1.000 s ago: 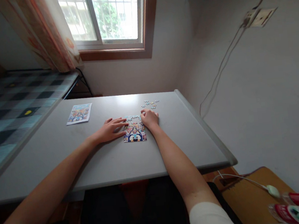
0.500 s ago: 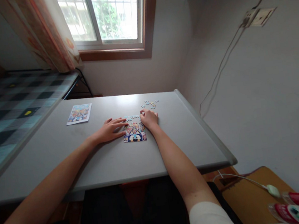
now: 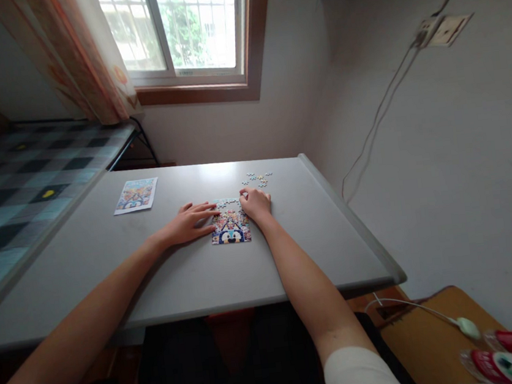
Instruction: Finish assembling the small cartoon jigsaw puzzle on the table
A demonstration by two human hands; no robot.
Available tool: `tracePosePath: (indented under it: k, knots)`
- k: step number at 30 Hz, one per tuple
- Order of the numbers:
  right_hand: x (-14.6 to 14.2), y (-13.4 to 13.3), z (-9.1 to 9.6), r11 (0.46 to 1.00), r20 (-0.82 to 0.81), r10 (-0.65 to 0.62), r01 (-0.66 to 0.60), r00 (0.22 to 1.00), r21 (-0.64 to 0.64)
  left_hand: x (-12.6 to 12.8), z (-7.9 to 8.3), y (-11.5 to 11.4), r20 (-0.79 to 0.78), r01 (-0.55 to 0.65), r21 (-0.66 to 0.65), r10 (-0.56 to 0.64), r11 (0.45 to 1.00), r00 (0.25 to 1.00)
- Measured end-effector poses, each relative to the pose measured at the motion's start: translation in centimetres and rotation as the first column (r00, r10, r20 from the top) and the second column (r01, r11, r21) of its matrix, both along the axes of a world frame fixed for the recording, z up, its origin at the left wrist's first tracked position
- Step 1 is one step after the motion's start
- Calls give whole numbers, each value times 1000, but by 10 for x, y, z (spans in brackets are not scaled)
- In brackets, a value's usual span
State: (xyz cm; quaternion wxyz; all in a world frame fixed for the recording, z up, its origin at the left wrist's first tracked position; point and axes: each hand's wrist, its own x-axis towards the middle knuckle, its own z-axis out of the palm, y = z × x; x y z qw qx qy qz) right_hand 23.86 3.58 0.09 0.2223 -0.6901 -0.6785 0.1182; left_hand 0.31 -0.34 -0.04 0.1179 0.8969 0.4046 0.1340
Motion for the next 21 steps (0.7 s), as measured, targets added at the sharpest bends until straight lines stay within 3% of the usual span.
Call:
tracePosePath:
  k: [21]
  knots:
    - [0, 0, 0, 1000, 10, 3, -3, 1000, -15, -1, -1, 1, -1, 8, 1, -8, 1000, 1000]
